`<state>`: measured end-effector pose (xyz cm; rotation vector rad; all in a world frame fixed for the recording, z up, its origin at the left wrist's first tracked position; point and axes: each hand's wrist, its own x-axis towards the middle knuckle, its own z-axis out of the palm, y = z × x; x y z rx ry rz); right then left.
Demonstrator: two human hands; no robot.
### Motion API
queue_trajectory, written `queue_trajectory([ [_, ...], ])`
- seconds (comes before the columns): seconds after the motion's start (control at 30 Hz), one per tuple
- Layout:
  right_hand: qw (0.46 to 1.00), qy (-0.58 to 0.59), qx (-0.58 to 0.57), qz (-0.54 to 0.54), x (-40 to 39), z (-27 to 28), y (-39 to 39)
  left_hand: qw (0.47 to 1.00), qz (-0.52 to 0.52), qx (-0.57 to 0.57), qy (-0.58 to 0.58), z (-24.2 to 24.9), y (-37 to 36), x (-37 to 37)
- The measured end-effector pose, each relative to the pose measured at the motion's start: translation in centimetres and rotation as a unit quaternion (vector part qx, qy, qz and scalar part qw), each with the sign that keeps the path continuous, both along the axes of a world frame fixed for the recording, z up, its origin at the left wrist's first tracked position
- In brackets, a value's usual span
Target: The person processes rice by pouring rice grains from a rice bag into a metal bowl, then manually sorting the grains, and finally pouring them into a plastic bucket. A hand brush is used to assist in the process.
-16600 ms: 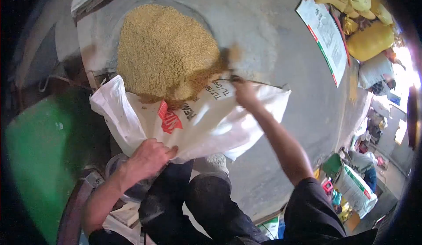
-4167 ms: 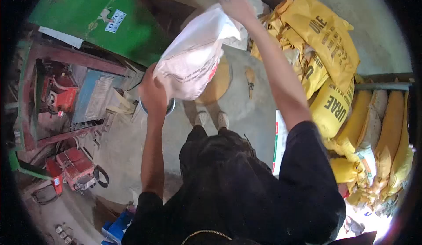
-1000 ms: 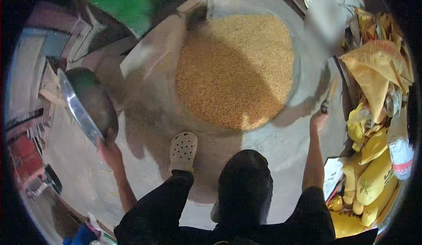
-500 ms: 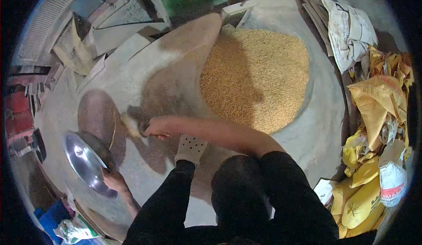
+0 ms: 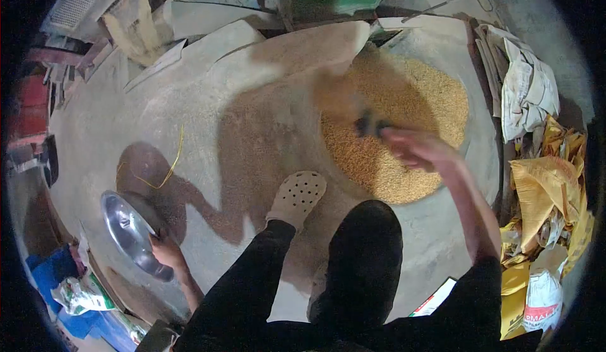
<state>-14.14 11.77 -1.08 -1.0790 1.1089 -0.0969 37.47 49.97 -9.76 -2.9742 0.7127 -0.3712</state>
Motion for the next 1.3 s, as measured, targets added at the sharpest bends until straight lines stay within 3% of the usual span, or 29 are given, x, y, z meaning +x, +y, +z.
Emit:
queue_trajectory([
  [0.07, 0.970, 0.169, 0.109, 0.139, 8.8, 1.8, 0.5, 0.996, 0.043, 0.035, 0.067, -0.2, -1.5, 0.0],
  [0.13, 0.964, 0.042, 0.063, 0.255, 14.1, -2.9, 2.3, 0.996, 0.015, 0.035, 0.085, -2.4, -0.8, 1.4],
  [0.17, 0.964, 0.039, 0.062, 0.257, 15.2, -4.3, 2.7, 0.993, -0.026, 0.035, 0.108, -3.2, -1.2, 2.3],
  [0.2, 0.955, 0.067, 0.076, 0.280, 16.3, -5.4, 2.7, 0.994, -0.027, 0.034, 0.104, -1.5, -4.0, 1.0],
  [0.23, 0.943, 0.097, 0.090, 0.304, 16.9, -6.0, 2.8, 0.989, 0.050, 0.050, 0.129, 1.8, -7.9, -1.9],
  [0.27, 0.969, 0.065, 0.105, 0.214, 15.6, -5.5, 2.8, 0.977, 0.129, 0.068, 0.154, 3.5, -10.4, -3.3],
  [0.33, 0.986, 0.079, 0.124, 0.077, 10.2, -4.0, 1.4, 0.983, -0.087, 0.118, -0.112, 1.2, -11.4, -2.9],
  [0.4, 0.987, 0.120, 0.101, 0.032, 2.1, -3.4, -0.6, 0.958, -0.285, 0.029, 0.001, -4.3, -11.6, 2.2],
  [0.43, 0.990, 0.117, 0.072, 0.034, -2.3, -3.5, -1.6, 0.959, -0.282, 0.025, 0.003, -6.9, -12.8, 2.7],
  [0.5, 0.986, 0.163, -0.003, 0.027, -2.4, 2.0, -1.6, 0.955, -0.263, 0.135, 0.031, -11.0, -15.0, 3.0],
  [0.57, 0.918, 0.364, -0.138, 0.069, 2.2, 6.0, -1.8, 0.960, -0.236, 0.135, 0.069, -13.3, -15.1, 2.5],
  [0.63, 0.910, 0.280, -0.243, 0.184, 6.3, 7.5, -2.0, 0.964, -0.208, 0.132, 0.103, -12.7, -15.9, 1.6],
  [0.67, 0.936, 0.202, -0.224, 0.180, 9.4, 7.3, -1.7, 0.954, -0.182, 0.175, 0.161, -10.8, -16.1, 0.3],
  [0.7, 0.924, 0.163, -0.261, 0.226, 13.5, 5.7, -1.5, 0.940, -0.152, 0.216, 0.215, -9.4, -15.7, -0.4],
  [0.73, 0.908, 0.122, -0.299, 0.269, 17.5, 4.1, -1.3, 0.942, -0.149, 0.213, 0.212, -9.9, -14.7, -0.5],
  [0.77, 0.930, 0.054, -0.224, 0.287, 22.9, 3.1, -0.9, 0.954, -0.159, 0.183, 0.178, -11.2, -13.5, -0.6],
  [0.8, 0.914, -0.006, -0.228, 0.335, 27.9, 1.4, -0.3, 0.963, -0.168, 0.153, 0.144, -12.0, -12.9, -0.5],
  [0.83, 0.873, -0.011, -0.316, 0.372, 33.8, -2.5, 1.2, 0.964, -0.168, 0.152, 0.139, -11.7, -12.8, -0.7],
  [0.87, 0.884, -0.089, -0.301, 0.346, 39.3, -6.1, 2.9, 0.964, -0.205, 0.096, 0.141, -11.0, -12.4, -1.5],
  [0.9, 0.886, -0.091, -0.298, 0.344, 43.5, -7.5, 3.8, 0.958, -0.243, 0.041, 0.144, -10.3, -11.8, -2.4],
  [0.97, 0.964, -0.018, -0.166, 0.206, 49.1, -9.5, 4.6, 0.936, -0.286, 0.041, 0.202, -8.7, -10.2, -3.9],
  [1.0, 0.964, -0.021, -0.165, 0.206, 49.9, -12.6, 4.6, 0.911, -0.321, 0.032, 0.258, -8.2, -9.7, -4.5],
  [1.03, 0.956, -0.018, -0.255, 0.144, 50.4, -17.0, 4.9, 0.925, -0.239, 0.086, 0.284, -8.1, -9.4, -5.2],
  [1.07, 0.937, -0.014, -0.338, 0.082, 50.6, -19.5, 5.6, 0.925, -0.234, 0.091, 0.286, -6.5, -9.0, -6.1],
  [1.13, 0.986, -0.091, -0.067, 0.124, 44.2, -17.9, 4.3, 0.896, -0.205, -0.051, 0.390, -2.2, -8.0, -7.8],
  [1.17, 0.966, -0.023, -0.139, 0.215, 37.6, -11.8, 2.9, 0.897, -0.198, -0.054, 0.392, -2.1, -6.6, -8.0],
  [1.23, 0.943, 0.045, -0.213, 0.249, 26.6, -12.3, 2.8, 0.857, -0.089, -0.183, 0.474, -1.7, -2.4, -7.5],
  [1.27, 0.962, 0.071, -0.161, 0.210, 20.5, -10.3, 2.0, 0.865, -0.053, -0.229, 0.444, -2.2, -0.5, -6.6],
  [1.3, 0.964, 0.164, -0.064, 0.198, 14.7, -6.7, 0.5, 0.896, -0.029, -0.200, 0.396, 0.9, -0.7, -6.8],
])
